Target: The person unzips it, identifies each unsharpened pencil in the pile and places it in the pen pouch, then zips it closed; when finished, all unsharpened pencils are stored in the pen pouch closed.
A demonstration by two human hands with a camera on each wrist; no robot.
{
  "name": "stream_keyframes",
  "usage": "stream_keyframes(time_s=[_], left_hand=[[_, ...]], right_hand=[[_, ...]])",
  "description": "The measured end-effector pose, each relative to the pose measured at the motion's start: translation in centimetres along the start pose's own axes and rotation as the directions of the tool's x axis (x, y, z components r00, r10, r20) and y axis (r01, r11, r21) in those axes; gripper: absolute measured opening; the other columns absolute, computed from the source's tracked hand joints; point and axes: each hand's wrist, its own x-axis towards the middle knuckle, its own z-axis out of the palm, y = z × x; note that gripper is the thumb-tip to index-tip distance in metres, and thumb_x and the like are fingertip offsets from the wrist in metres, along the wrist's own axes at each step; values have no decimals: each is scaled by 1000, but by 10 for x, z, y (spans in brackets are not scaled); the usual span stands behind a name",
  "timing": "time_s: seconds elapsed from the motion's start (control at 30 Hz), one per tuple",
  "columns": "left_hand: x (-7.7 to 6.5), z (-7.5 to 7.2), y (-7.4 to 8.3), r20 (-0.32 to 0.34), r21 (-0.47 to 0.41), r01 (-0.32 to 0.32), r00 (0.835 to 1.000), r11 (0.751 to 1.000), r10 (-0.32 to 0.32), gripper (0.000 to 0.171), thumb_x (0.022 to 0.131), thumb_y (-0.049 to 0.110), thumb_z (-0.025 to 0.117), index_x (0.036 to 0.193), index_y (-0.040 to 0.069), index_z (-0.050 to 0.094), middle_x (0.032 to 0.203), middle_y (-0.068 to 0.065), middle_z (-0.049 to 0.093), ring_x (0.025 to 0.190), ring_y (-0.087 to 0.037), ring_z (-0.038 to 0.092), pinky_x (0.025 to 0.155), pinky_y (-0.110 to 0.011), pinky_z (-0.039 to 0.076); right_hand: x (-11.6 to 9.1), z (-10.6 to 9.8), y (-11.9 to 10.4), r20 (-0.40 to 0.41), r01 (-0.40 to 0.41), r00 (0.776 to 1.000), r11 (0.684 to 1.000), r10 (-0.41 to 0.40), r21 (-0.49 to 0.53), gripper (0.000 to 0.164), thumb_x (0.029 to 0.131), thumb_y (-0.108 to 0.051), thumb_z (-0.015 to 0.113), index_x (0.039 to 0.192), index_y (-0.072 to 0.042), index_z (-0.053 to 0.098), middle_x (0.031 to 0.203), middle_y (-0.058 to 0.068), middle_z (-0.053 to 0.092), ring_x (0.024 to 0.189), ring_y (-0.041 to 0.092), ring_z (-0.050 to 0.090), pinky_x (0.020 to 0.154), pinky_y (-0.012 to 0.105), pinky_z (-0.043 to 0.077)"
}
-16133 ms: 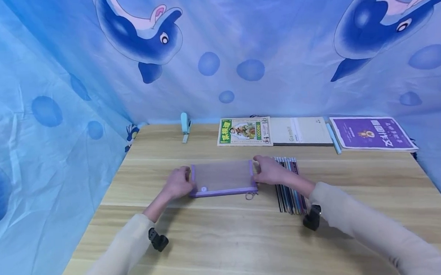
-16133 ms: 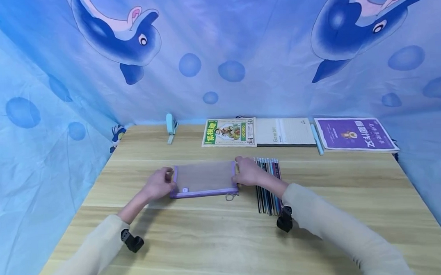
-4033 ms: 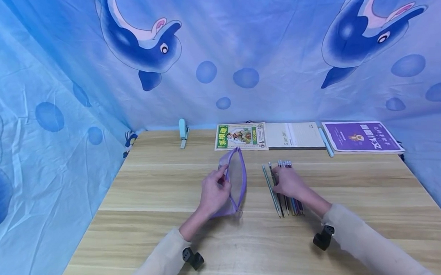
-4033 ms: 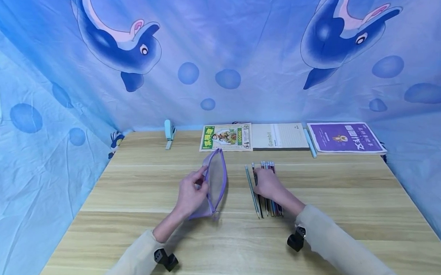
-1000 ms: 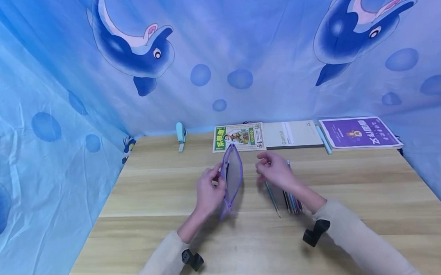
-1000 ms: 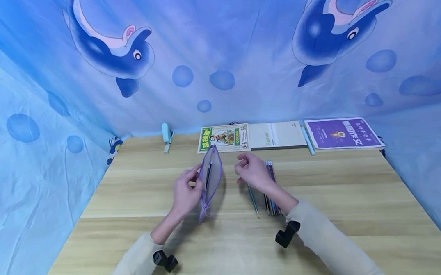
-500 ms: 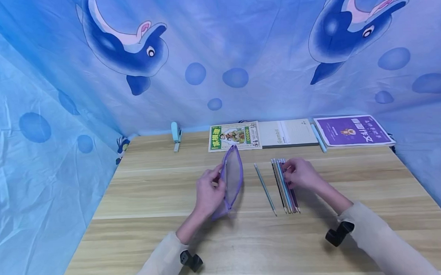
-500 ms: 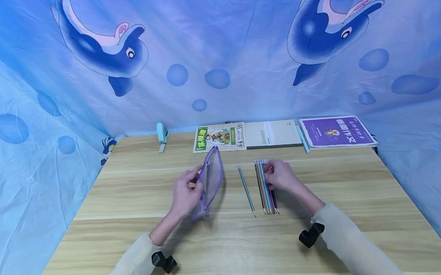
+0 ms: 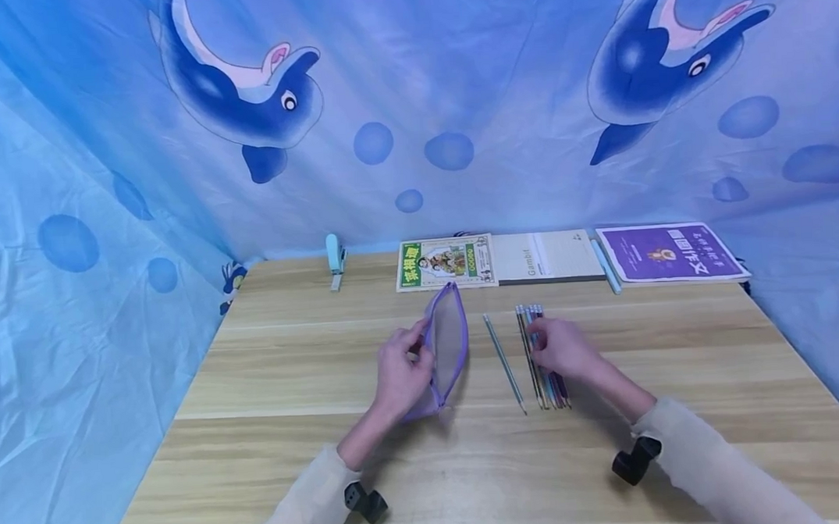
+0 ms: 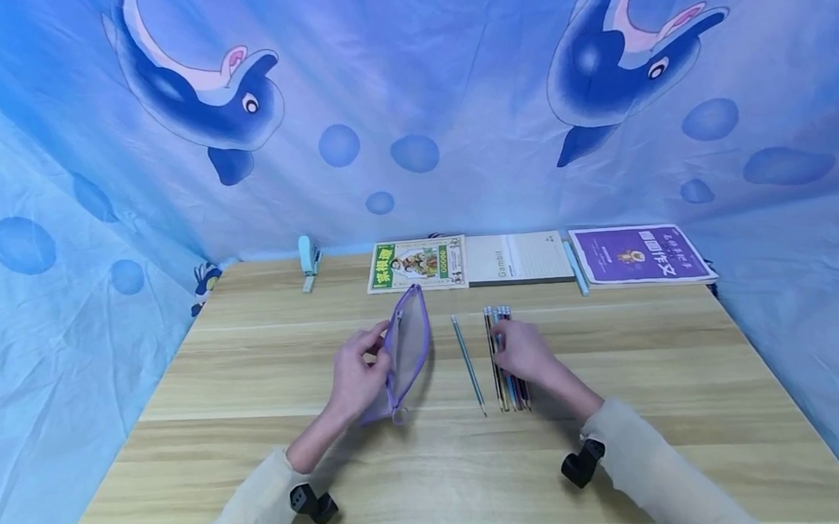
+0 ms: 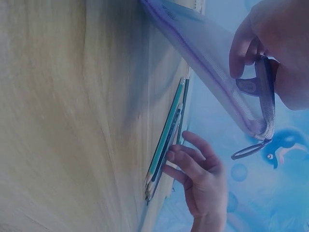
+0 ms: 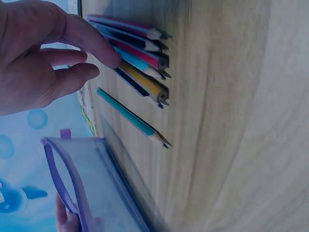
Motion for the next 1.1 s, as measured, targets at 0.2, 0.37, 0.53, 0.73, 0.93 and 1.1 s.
stream_keyframes(time_s=[0.2,0.37,0.53,0.73,0.93,1.1], left_hand=[[-2,1,-1,2,-8,12,1000,1000,-12,47,76,-14,59,122,-11,65,80,-9,62,70,-22,62,59,-25,57],[-2,1,0,-1,-10,14,1000,1000,-14,47,76,-14,58,123,-11,64,81,-11,63,71,-22,63,60,-25,57],[-3,1,0,-5,-20,16,1000,1000,-16,48,76,-15,58,123,-11,64,81,-11,62,71,-23,62,59,-25,57],[-4,2,0,-5,-25,22,1000,999,-22,48,75,-15,58,123,-10,65,81,-9,62,71,-22,62,59,-24,56],[-3,3,0,-5,-15,6,1000,1000,-6,47,76,-15,59,123,-11,64,80,-9,62,70,-21,61,59,-25,56],[-3,3,1,3,-20,13,1000,1000,-13,46,76,-15,60,122,-12,64,80,-9,61,69,-20,60,58,-25,55]], right_hand=[[2,12,-7,-57,10,998,986,-19,-167,53,75,10,69,126,14,54,81,8,62,64,19,59,56,31,55],[4,18,-9,-85,-25,996,975,6,-221,57,75,7,72,128,13,52,83,10,59,66,21,56,54,30,52],[6,20,-8,-76,-34,997,972,17,-233,58,74,7,74,128,13,53,84,11,60,68,22,57,56,31,53],[9,24,-12,-57,-29,998,953,12,-302,48,71,3,79,114,10,60,79,8,56,69,22,55,56,31,52],[12,25,-17,-45,-30,999,945,17,-325,30,71,10,71,98,6,59,74,8,54,62,21,54,49,28,50],[13,24,-20,-13,-90,996,954,90,-286,30,70,11,66,97,6,56,73,10,54,58,21,55,46,29,50]])
